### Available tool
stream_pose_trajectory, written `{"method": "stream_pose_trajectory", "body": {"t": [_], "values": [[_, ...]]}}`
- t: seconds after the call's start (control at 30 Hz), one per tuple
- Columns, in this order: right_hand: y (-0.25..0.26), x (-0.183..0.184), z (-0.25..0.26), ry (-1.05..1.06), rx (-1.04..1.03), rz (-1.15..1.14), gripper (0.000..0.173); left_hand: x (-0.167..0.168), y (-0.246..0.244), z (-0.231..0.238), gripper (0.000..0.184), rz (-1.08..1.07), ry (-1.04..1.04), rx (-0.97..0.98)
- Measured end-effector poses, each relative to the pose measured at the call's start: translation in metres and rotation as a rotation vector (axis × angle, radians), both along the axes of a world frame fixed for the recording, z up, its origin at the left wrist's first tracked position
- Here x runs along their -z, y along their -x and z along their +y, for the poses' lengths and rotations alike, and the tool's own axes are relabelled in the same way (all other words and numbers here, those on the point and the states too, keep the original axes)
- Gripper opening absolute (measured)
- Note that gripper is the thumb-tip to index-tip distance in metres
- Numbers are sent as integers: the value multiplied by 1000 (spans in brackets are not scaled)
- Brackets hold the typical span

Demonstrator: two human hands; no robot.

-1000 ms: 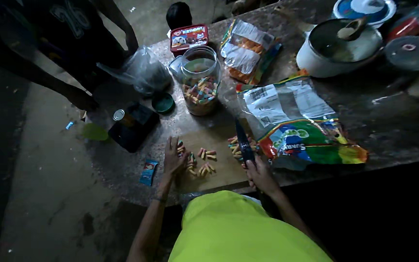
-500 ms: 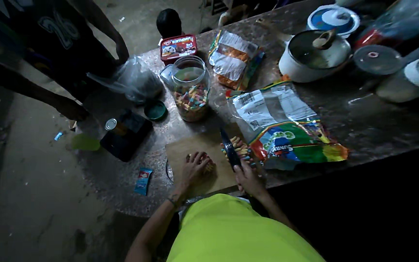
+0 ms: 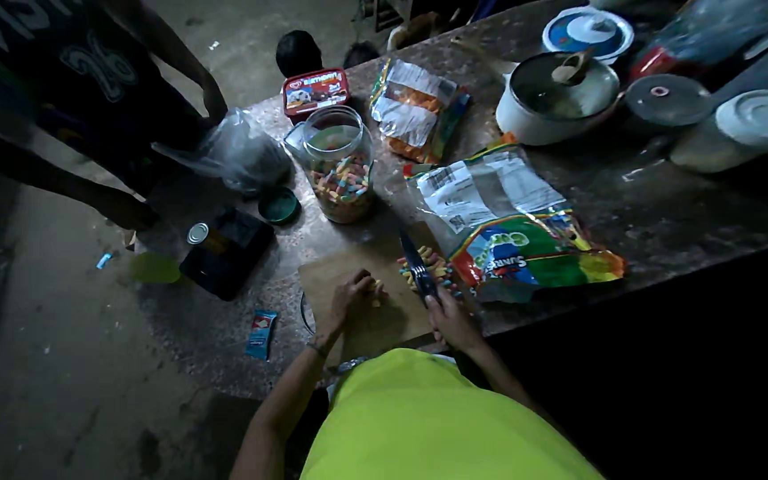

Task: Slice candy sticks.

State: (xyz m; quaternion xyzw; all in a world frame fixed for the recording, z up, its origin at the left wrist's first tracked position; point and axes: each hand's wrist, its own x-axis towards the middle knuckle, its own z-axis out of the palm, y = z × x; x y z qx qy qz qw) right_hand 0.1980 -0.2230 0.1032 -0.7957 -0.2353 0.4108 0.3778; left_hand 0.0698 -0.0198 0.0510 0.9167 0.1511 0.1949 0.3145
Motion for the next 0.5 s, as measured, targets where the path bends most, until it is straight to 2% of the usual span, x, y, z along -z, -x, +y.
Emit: {"method": "stream_pose_trajectory", "body": {"t": [0.13,0.23,0.37,0.5], "values": [[0,2,-1,-7,6,0,41,-13,-1,19,27,36,299,-113],[0,4,-2,-19,4,-8,42,-16,0,31,21,-72,657,-239],[-1,2,0,7,-4,-3,42,-26,-7,33,36,-251,1165,-411],[-3,-1,2,43,-16,1,43,-37,-14,30,47,-455,1482,-366]]}}
